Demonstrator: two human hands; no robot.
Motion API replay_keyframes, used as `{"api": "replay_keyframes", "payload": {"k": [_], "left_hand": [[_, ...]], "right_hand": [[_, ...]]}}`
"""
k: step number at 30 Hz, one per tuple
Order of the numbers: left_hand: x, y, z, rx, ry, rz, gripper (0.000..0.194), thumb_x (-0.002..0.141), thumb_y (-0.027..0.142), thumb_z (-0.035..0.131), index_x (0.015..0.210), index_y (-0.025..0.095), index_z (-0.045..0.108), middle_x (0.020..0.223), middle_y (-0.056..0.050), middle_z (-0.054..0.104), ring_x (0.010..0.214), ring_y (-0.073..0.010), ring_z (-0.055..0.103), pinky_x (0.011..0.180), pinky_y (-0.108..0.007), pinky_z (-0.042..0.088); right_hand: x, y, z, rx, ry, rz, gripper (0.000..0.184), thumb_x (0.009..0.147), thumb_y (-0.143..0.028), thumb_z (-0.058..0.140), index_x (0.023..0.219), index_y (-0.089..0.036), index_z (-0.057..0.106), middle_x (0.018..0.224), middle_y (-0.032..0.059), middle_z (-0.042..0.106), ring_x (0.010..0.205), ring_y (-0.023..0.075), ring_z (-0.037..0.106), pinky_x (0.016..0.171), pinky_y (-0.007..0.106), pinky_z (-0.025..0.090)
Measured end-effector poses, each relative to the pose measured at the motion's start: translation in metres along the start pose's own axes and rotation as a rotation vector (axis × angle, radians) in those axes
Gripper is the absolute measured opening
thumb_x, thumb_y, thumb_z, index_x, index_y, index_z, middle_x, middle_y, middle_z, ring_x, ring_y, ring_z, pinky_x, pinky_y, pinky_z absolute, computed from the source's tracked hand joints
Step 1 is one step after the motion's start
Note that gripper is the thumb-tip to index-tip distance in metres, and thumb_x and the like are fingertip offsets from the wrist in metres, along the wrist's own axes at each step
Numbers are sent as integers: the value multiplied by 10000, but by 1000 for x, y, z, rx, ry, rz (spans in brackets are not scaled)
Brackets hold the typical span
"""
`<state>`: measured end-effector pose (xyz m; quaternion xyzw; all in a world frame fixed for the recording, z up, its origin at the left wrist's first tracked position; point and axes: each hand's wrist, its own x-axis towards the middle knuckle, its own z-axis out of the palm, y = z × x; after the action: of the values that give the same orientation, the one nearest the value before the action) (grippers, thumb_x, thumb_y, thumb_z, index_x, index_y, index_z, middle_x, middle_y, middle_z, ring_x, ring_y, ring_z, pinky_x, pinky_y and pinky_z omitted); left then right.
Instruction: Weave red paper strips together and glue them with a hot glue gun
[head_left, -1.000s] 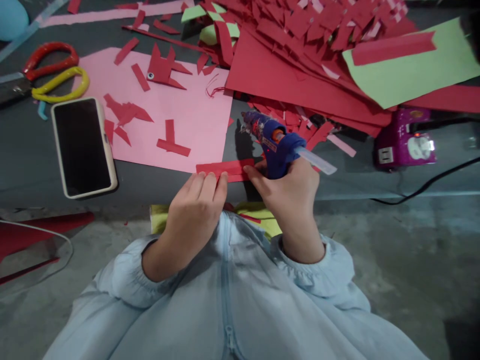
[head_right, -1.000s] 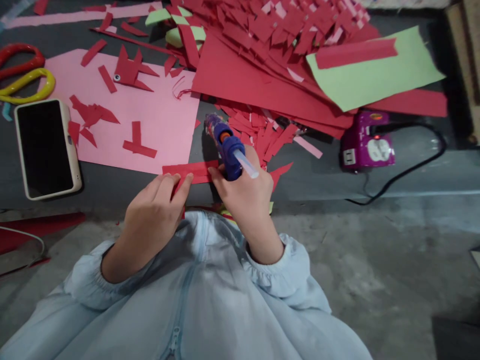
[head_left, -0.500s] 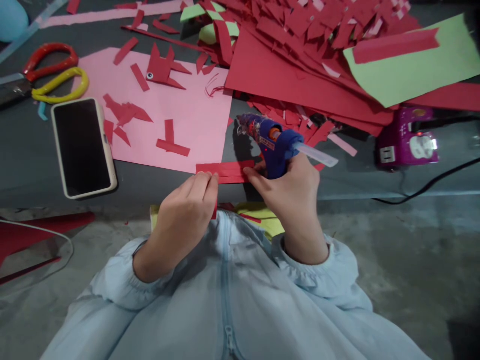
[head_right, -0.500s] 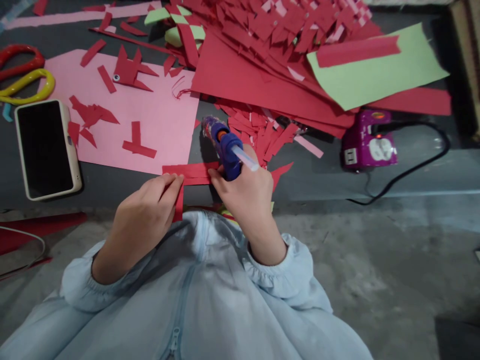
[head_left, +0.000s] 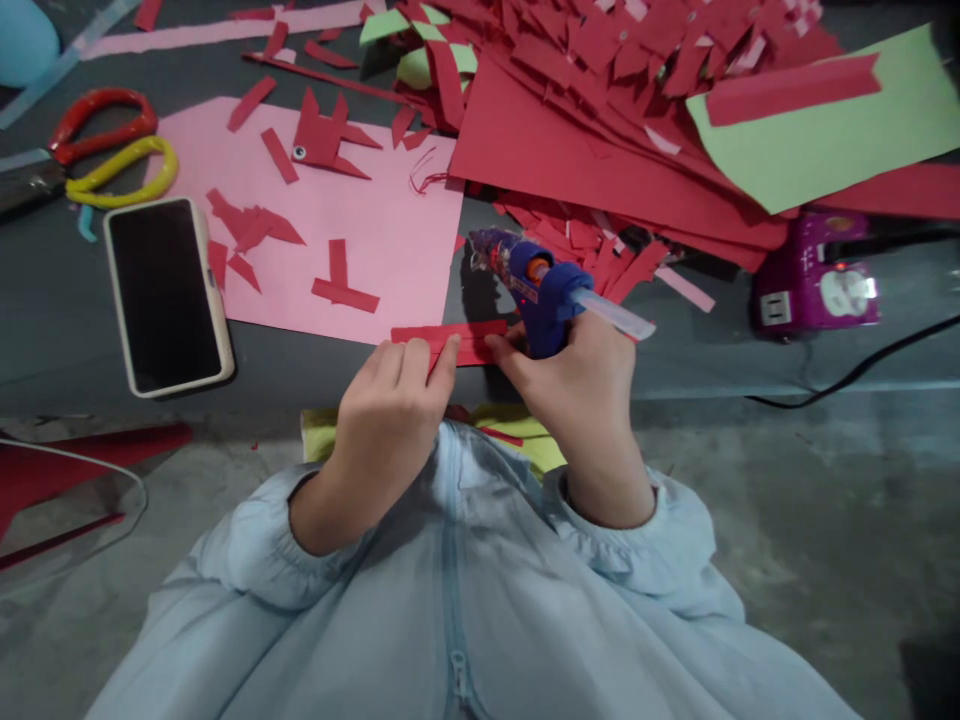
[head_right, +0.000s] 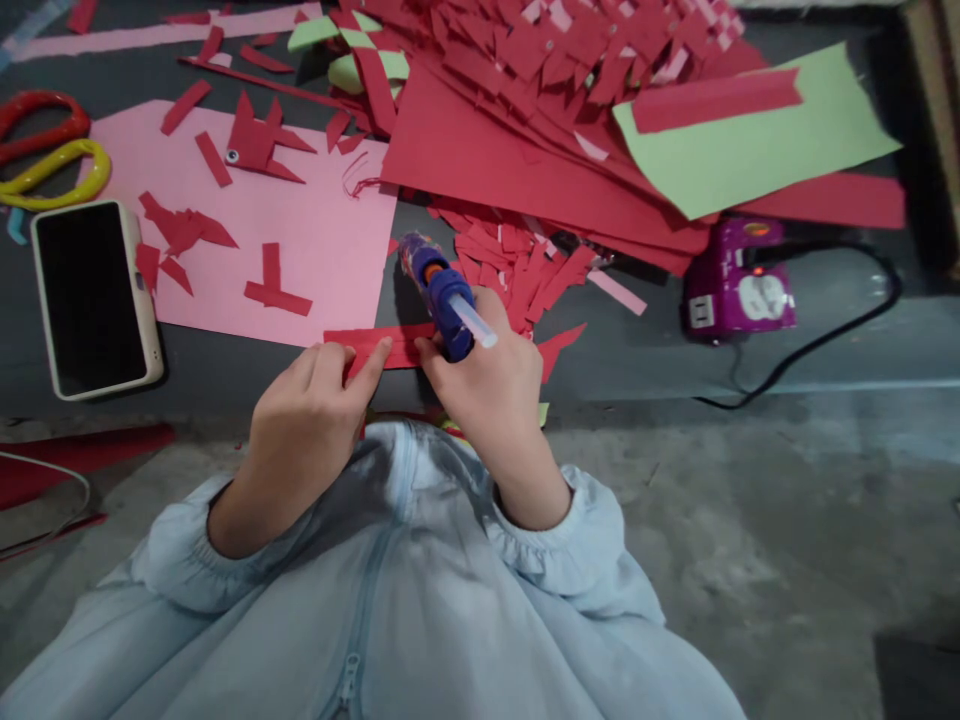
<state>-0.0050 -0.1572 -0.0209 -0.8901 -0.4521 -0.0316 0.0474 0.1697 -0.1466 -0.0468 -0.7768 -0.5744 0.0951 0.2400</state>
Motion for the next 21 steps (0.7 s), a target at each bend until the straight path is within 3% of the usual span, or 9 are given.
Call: {"api": "replay_keyframes", "payload": {"k": [13,21], "left_hand": [[-6,1,0,8,30,0,342,915,67,439,1206,32,617,1031,-152,700,922,-222,661,788,-299,546],[-8,-1,-2,-23,8,-20,324,917,84,444,1189,42,615,1050,-162,698,915,-229,671,770,-322,553]], "right_hand": [[-1,-1,1,-16,18,-6,274,690,-409,675,905,-248,617,697,33,638,611,235,580,599,382,475],[0,-1,1,-14,0,-10,291,702,-419,672,927,-247,610,770,47,628,674,246,590,672,421,494]]}}
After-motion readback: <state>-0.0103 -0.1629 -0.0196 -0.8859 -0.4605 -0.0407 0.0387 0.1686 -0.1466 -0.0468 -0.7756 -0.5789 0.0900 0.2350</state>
